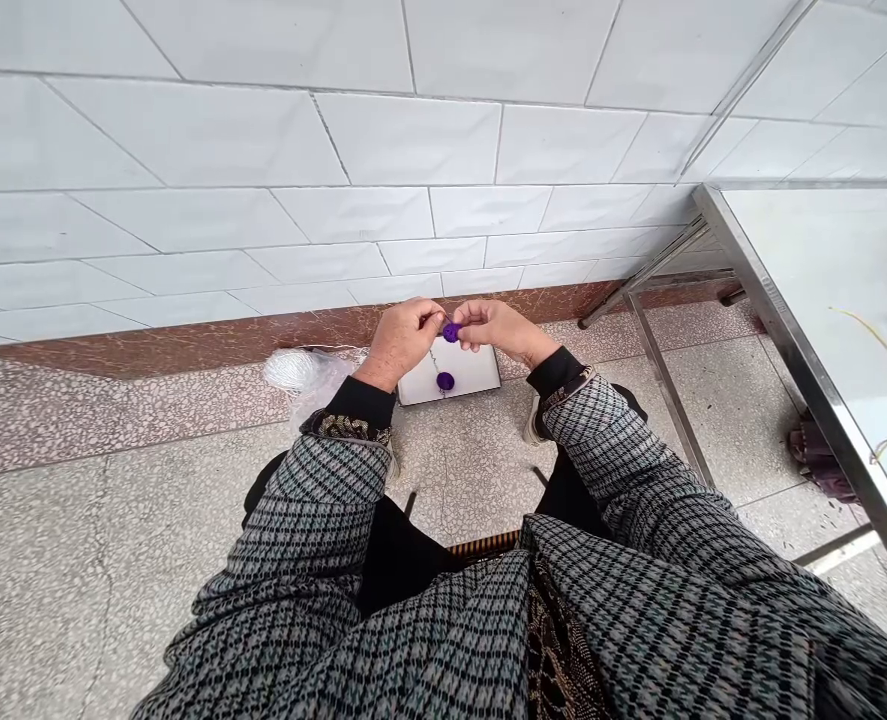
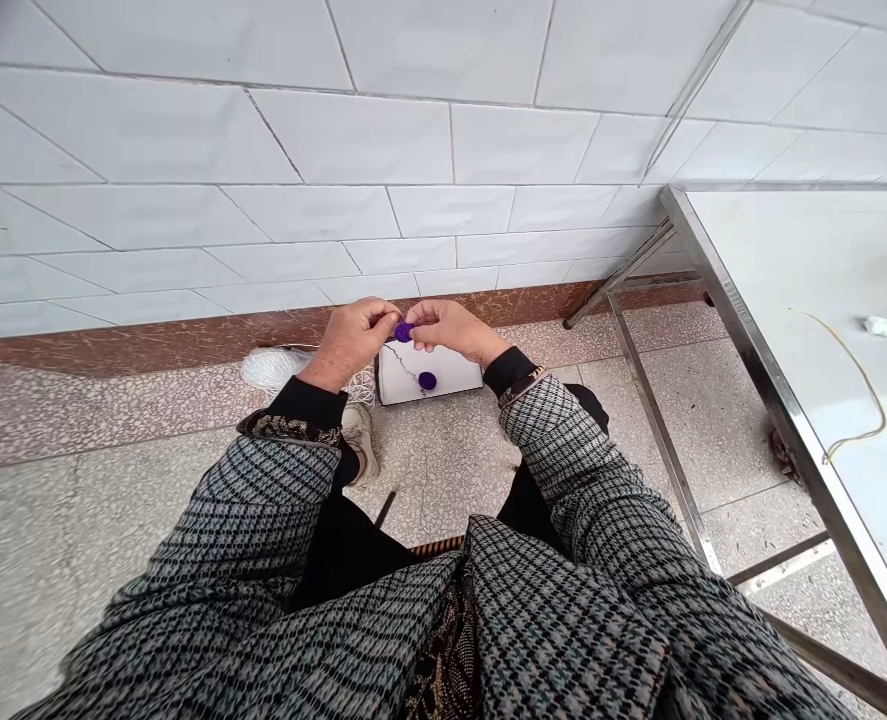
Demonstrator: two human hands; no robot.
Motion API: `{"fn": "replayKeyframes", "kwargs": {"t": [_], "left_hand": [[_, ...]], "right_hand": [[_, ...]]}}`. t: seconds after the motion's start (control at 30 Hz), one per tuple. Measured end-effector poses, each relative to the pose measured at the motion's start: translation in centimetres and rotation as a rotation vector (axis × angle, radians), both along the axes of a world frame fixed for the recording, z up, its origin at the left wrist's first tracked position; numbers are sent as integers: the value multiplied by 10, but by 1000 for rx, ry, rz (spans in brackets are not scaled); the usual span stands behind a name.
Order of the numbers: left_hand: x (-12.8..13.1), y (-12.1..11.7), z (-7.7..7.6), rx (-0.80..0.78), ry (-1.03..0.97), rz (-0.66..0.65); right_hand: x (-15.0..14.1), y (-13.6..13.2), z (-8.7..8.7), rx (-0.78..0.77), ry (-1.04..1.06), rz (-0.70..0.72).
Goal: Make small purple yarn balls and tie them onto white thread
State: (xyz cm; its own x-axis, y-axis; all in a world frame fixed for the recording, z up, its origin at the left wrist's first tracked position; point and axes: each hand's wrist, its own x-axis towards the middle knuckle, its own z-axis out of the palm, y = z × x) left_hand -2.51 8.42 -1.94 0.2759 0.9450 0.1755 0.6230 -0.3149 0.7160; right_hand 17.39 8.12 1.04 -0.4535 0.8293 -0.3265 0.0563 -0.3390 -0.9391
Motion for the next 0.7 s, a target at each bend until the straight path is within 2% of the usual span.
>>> {"fn": "replayKeyframes", "kwargs": {"t": [0.07,0.17,0.27,0.33,0.4,0.53,0.6,0.7], "left_hand": [[2,0,-4,-24,23,-19],[9,-3,-10,-55,15,-140],[15,-8,-11,-63,7,-292],[16,-10,-11,-34,34,-342],[14,-11,-9,11,76,-328],[7,-10,-5,87,117,-205],[6,-9,-4,105,104,-164],[7,-6,-5,69,41,-103]], "right_hand": [[0,1,-1,-30,70,-67],[0,3,-5,-63,135,-189],[-2,6,-7,-12,50,-268],[-4,6,-6,25,-79,-273],[-5,6,-4,52,-222,-237],[-5,3,-2,130,-439,-142],[-6,1,-3,140,-463,-95],[-8,0,-4,80,-358,-57]]}}
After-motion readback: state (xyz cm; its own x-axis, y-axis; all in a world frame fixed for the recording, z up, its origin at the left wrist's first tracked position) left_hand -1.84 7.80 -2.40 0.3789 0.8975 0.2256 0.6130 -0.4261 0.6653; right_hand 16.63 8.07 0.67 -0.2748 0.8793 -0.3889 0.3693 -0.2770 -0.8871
